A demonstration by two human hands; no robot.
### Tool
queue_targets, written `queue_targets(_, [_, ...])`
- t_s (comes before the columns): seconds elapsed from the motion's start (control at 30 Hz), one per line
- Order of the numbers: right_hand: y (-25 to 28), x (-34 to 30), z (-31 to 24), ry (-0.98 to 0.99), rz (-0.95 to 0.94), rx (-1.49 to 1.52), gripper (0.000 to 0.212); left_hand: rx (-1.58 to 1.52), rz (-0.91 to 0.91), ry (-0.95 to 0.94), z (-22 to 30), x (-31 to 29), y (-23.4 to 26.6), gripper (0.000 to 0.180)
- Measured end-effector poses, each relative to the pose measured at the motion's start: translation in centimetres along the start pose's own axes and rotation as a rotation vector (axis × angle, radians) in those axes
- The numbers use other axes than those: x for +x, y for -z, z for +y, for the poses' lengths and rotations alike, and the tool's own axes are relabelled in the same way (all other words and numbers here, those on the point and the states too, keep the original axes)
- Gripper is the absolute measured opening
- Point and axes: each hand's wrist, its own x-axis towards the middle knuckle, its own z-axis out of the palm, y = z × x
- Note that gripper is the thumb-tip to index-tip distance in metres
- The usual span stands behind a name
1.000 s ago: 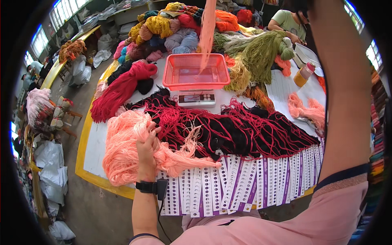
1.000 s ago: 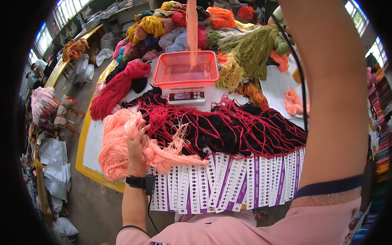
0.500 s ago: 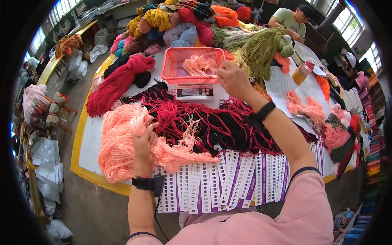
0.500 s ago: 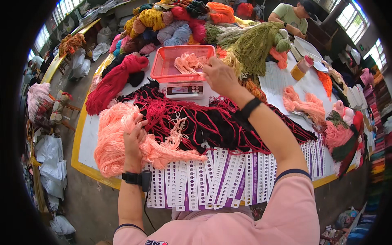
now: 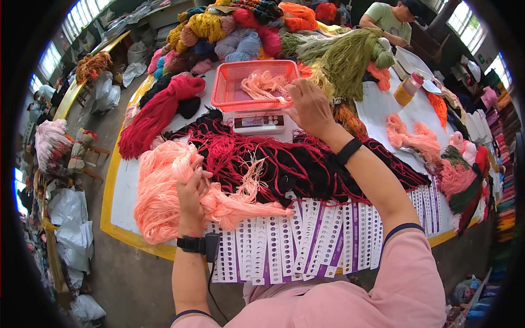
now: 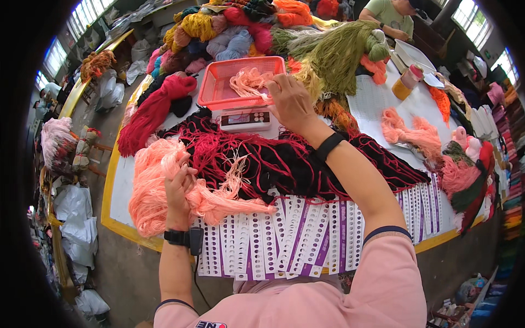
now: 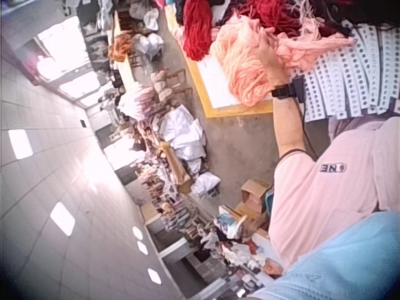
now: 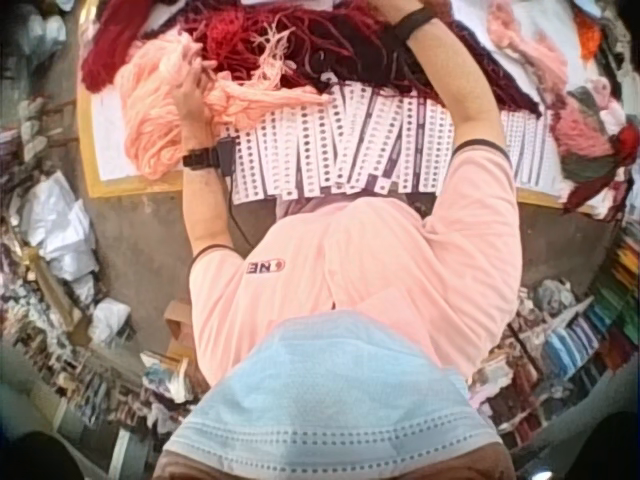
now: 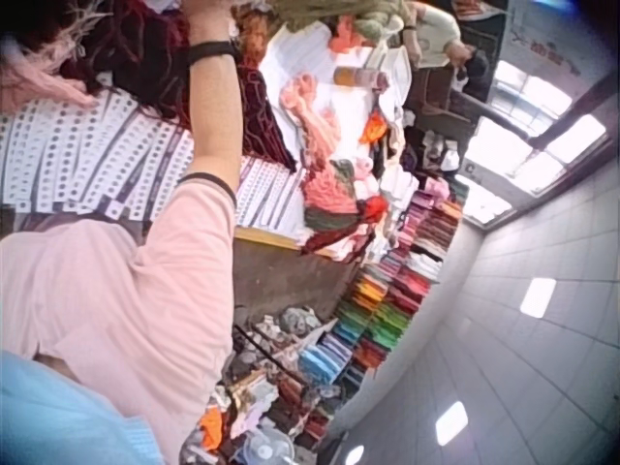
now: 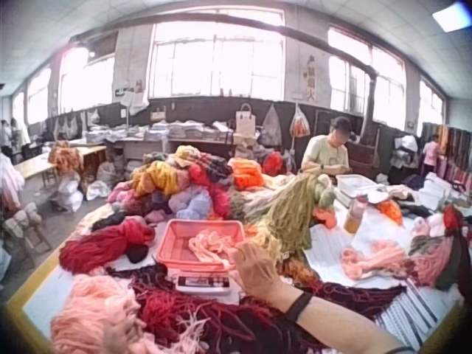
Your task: The person separates pink yarn by hand, places a bundle into a pink tray on a scale, and then ties a strand through a hole in a paper card. They repeat this process, weighing the yarn and securing it to the cards.
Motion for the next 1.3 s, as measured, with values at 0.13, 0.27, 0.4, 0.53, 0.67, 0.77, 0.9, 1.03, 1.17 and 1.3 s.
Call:
queue_targets(0.13, [-0.2, 0.5, 0.1, 0.024, 0.002, -0.023, 0.052, -0.011, 0.037, 0.019, 0.2, 0.1, -0.2, 0.033])
queue_targets(0.27, [-0.2, 0.9, -0.3, 0.04, -0.004, -0.036, 0.051, -0.04, 0.01, 0.015, 0.0, 0.1, 0.3, 0.033])
queue_targets(0.4, [-0.3, 1.1, -0.2, 0.053, 0.011, -0.061, 0.049, -0.022, 0.007, 0.02, 0.1, 0.1, 0.1, 0.032])
queue_targets(0.53, [-0.5, 1.2, -0.2, 0.064, 0.018, -0.102, 0.037, 0.004, 0.038, 0.026, 0.2, 0.0, 0.0, 0.032])
queue_targets(0.67, [-0.5, 1.2, -0.2, 0.087, 0.035, -0.124, 0.026, 0.005, 0.041, 0.027, 0.2, 0.0, 0.0, 0.031])
queue_targets(0.77, [-0.5, 1.2, -0.1, 0.098, 0.047, -0.133, 0.025, 0.01, 0.032, 0.018, 0.1, 0.0, 0.0, 0.031])
queue_targets(0.9, [-0.7, 1.4, -0.1, 0.102, 0.049, -0.131, 0.024, 0.01, 0.031, 0.014, 0.2, 0.0, 0.0, 0.031])
queue_targets(1.03, [-1.1, 1.6, 0.0, 0.093, 0.053, -0.133, 0.022, 0.011, 0.018, 0.007, 0.1, 0.1, 0.2, 0.031])
queue_targets(1.17, [-1.5, 1.7, -0.1, 0.065, 0.058, -0.191, 0.017, 0.019, 0.027, 0.0, 0.1, 0.0, -0.1, 0.03])
queue_targets(1.3, [-0.6, 1.8, -0.1, 0.162, 0.138, -0.246, 0.01, 0.068, 0.046, -0.009, 0.1, 0.0, -0.2, 0.028])
